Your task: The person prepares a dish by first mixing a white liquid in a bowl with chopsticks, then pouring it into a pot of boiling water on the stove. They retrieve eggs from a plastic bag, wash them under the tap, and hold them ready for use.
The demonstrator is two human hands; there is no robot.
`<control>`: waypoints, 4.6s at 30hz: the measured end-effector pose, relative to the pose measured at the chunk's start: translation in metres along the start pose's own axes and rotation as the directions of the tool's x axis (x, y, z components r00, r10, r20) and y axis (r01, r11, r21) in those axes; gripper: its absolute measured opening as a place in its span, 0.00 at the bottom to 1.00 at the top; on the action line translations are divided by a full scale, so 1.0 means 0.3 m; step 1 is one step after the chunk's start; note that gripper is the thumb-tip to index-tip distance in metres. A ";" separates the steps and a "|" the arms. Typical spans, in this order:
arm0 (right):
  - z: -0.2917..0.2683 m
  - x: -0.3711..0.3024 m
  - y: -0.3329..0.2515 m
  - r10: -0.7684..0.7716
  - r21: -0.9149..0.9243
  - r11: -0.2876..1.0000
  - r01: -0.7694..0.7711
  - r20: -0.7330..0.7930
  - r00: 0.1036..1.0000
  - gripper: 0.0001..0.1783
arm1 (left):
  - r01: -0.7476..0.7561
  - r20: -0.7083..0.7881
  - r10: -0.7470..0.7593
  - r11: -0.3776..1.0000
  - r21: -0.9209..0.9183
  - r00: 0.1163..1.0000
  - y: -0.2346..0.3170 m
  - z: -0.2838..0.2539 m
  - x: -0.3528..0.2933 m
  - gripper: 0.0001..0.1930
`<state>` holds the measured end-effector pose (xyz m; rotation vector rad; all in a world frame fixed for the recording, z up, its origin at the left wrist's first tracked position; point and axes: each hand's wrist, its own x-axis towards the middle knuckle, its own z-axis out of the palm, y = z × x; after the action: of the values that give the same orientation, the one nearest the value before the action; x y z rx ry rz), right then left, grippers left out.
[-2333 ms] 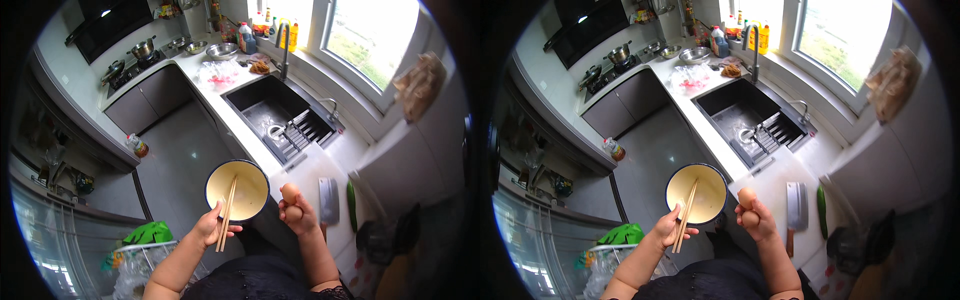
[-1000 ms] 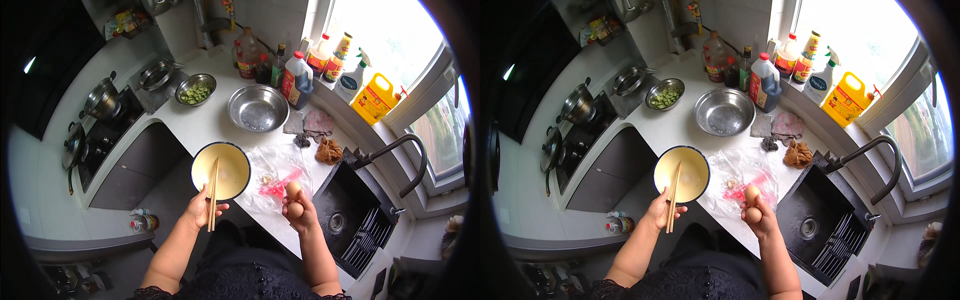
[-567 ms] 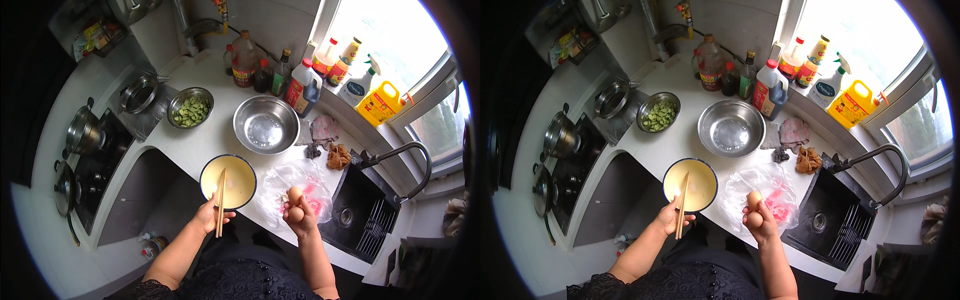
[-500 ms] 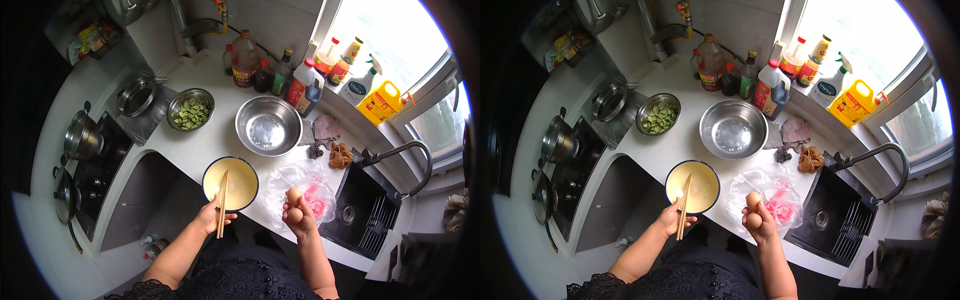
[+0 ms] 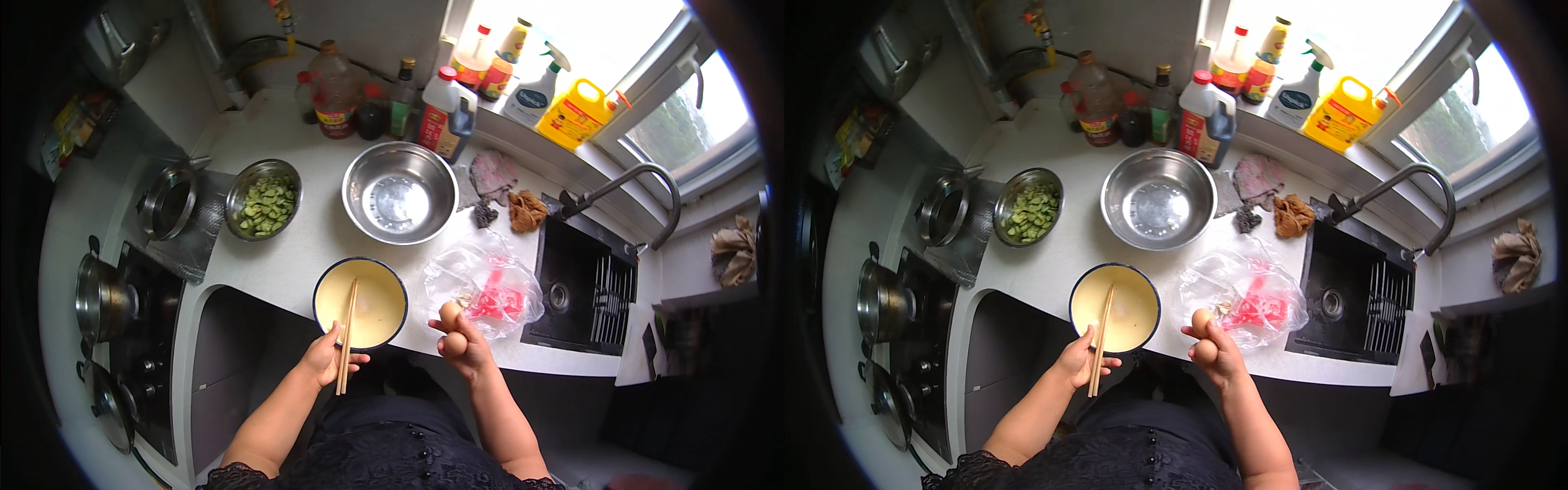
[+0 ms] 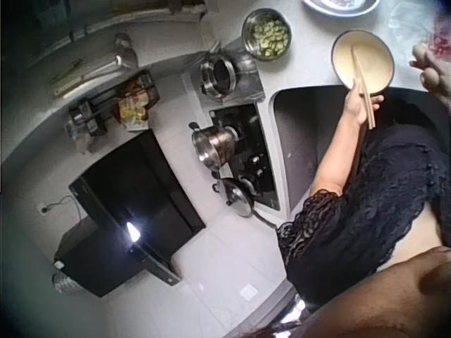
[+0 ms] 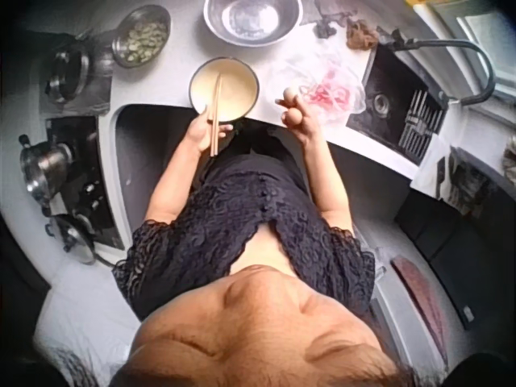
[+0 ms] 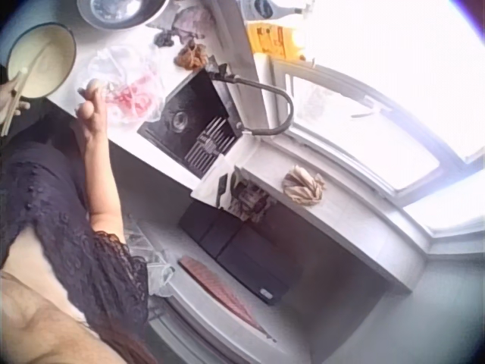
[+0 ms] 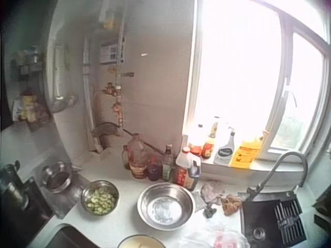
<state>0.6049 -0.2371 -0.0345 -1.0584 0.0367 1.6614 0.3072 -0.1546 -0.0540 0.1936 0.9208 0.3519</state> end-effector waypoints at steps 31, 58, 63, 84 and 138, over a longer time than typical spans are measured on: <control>-0.140 -0.047 -0.123 -0.131 0.155 0.981 0.115 0.100 0.986 0.25 | -0.021 0.000 0.021 0.999 -0.035 1.000 -0.049 0.043 0.189 0.28; -0.075 -0.013 -0.143 -0.004 0.078 0.997 -0.015 0.248 0.969 0.26 | -0.454 -0.283 0.836 0.504 0.735 0.470 0.018 0.137 -0.102 0.29; -0.041 -0.097 -0.141 0.013 0.043 0.999 -0.029 0.339 0.941 0.27 | -0.663 0.397 0.709 0.132 0.737 0.583 -0.037 0.572 -0.126 0.28; -0.033 -0.885 0.488 -0.481 0.494 0.539 0.682 -0.484 0.731 0.40 | -0.288 0.703 -0.477 0.678 0.676 0.527 -0.559 0.702 -0.195 0.26; -0.994 -3.095 3.156 0.003 -0.410 0.875 0.257 -0.527 -0.850 0.18 | 0.345 -0.417 -0.886 -0.334 0.877 0.202 -3.929 -0.420 -1.820 0.31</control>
<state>0.0276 -1.4673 -0.0609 -1.9290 1.2036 -0.9531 0.1556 -1.4502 -0.0907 0.7611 0.4024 -1.6098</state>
